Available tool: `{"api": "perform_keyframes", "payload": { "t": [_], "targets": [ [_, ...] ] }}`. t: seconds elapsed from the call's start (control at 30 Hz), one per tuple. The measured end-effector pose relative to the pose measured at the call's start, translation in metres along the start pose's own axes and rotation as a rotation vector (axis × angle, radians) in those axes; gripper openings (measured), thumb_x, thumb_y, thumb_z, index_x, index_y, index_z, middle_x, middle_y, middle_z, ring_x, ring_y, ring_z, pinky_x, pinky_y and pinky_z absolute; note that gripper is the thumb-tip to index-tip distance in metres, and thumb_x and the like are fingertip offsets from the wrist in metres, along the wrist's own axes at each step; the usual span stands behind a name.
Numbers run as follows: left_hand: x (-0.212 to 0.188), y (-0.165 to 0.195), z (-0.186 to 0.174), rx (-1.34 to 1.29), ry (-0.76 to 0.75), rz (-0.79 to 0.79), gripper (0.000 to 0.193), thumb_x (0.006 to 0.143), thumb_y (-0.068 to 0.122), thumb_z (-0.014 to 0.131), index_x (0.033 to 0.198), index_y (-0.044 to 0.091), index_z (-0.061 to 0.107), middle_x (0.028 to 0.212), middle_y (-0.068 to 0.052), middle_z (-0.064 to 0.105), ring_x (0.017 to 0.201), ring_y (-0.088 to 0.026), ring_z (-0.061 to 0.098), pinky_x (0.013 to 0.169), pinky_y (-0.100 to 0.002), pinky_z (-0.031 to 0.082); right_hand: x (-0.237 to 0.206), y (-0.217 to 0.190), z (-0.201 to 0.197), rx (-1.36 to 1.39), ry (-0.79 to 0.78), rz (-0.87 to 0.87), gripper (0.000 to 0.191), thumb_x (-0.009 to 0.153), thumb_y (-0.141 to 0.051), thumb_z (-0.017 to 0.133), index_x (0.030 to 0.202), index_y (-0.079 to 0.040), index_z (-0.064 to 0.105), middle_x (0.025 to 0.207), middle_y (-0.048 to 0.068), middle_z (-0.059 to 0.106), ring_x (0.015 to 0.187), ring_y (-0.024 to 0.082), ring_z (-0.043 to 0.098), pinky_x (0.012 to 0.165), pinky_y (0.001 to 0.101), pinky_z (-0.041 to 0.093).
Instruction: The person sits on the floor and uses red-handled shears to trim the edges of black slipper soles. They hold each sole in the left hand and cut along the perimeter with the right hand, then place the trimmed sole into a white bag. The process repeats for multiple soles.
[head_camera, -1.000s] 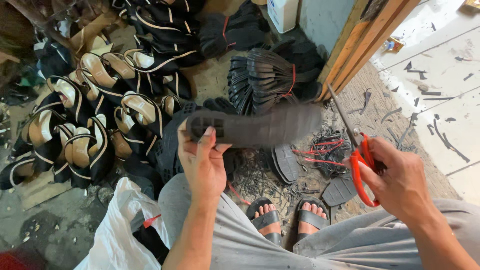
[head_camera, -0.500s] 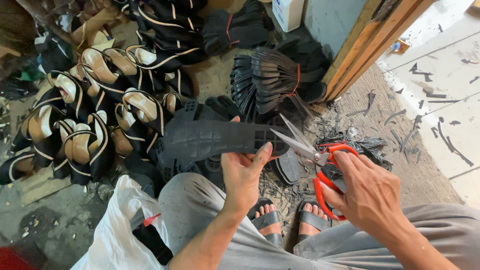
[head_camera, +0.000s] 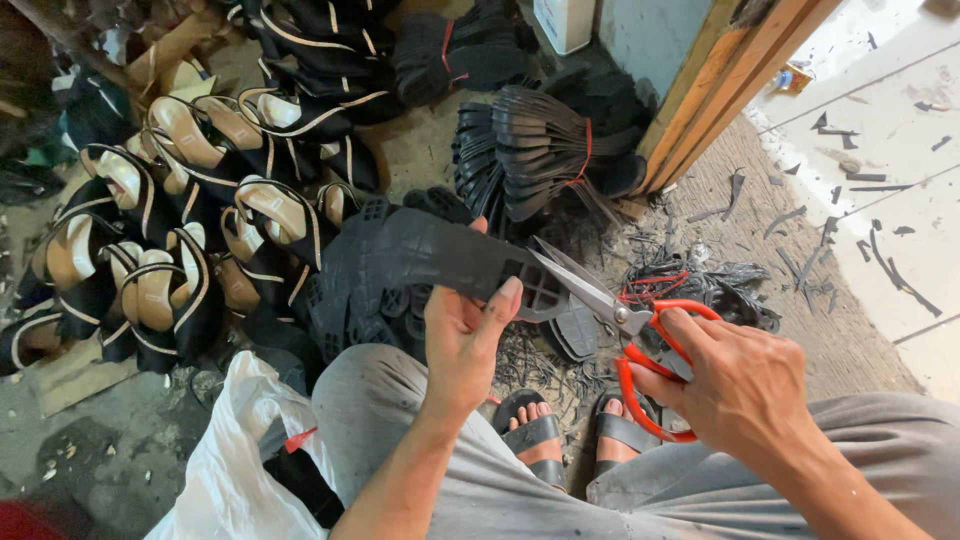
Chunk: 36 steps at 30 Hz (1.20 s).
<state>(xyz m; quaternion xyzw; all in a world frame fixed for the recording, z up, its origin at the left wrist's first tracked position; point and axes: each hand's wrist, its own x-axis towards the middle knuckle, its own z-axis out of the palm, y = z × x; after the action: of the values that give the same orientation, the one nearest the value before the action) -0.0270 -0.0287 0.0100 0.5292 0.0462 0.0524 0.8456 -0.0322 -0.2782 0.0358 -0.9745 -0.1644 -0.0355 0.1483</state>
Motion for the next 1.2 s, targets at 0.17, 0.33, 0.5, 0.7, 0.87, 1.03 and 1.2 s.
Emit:
{"api": "perform_keyframes", "payload": {
  "t": [0.17,0.33,0.5,0.7,0.87,1.03,1.2],
  "targets": [
    [0.009,0.008,-0.014,0.108,-0.058,0.088,0.064,0.093,-0.002,0.073,0.149,-0.001,0.041,0.124,-0.003,0.061,0.114,-0.011,0.060,0.104,-0.028,0.049,0.004,0.003,-0.004,-0.027,-0.095,0.002,0.062,0.068,-0.059,0.084,0.112,-0.017,0.070,0.081,0.006,0.075,0.070,0.028,0.072,0.063,0.0401,0.054],
    [0.005,0.006,-0.012,0.156,-0.038,0.114,0.054,0.091,-0.003,0.075,0.135,0.002,0.045,0.122,-0.008,0.061,0.112,-0.016,0.061,0.102,-0.031,0.051,0.007,-0.006,-0.009,0.019,0.009,-0.057,0.055,0.069,-0.051,0.078,0.106,-0.011,0.068,0.095,0.004,0.074,0.076,0.027,0.071,0.064,0.0385,0.053],
    [0.003,0.000,-0.006,0.167,-0.051,0.075,0.052,0.091,-0.003,0.076,0.133,0.001,0.046,0.123,-0.010,0.062,0.113,-0.017,0.062,0.101,-0.033,0.052,0.006,-0.009,-0.005,0.029,0.076,-0.107,0.057,0.069,-0.053,0.077,0.104,-0.009,0.067,0.093,0.005,0.074,0.078,0.026,0.072,0.064,0.0390,0.053],
    [0.006,0.004,-0.013,0.124,-0.087,0.034,0.055,0.089,-0.003,0.077,0.135,0.002,0.046,0.125,-0.007,0.058,0.116,-0.016,0.059,0.106,-0.033,0.049,0.005,0.001,-0.003,-0.031,-0.086,-0.063,0.061,0.071,-0.060,0.081,0.111,-0.015,0.070,0.074,0.008,0.074,0.069,0.029,0.072,0.062,0.0412,0.054],
    [0.006,0.006,-0.011,0.155,-0.131,0.061,0.059,0.089,-0.004,0.076,0.139,0.002,0.045,0.128,-0.006,0.057,0.120,-0.015,0.057,0.110,-0.032,0.045,0.007,0.000,-0.006,-0.018,-0.065,-0.050,0.056,0.069,-0.056,0.078,0.105,-0.014,0.068,0.088,0.004,0.075,0.075,0.026,0.072,0.065,0.0393,0.054],
    [0.001,0.000,-0.004,0.165,-0.165,0.030,0.056,0.090,-0.005,0.074,0.137,0.003,0.044,0.129,-0.008,0.058,0.122,-0.016,0.058,0.110,-0.032,0.046,0.007,-0.004,-0.006,0.023,0.040,-0.119,0.055,0.069,-0.052,0.077,0.105,-0.011,0.067,0.095,0.004,0.075,0.081,0.026,0.073,0.065,0.0385,0.054],
    [0.001,-0.006,-0.010,0.141,-0.161,0.009,0.054,0.092,-0.003,0.075,0.137,0.003,0.045,0.126,-0.006,0.058,0.118,-0.014,0.058,0.106,-0.031,0.049,0.005,0.003,-0.003,0.012,-0.059,-0.095,0.058,0.071,-0.059,0.080,0.108,-0.015,0.069,0.077,0.005,0.074,0.071,0.028,0.072,0.061,0.0419,0.054]
  ]
}}
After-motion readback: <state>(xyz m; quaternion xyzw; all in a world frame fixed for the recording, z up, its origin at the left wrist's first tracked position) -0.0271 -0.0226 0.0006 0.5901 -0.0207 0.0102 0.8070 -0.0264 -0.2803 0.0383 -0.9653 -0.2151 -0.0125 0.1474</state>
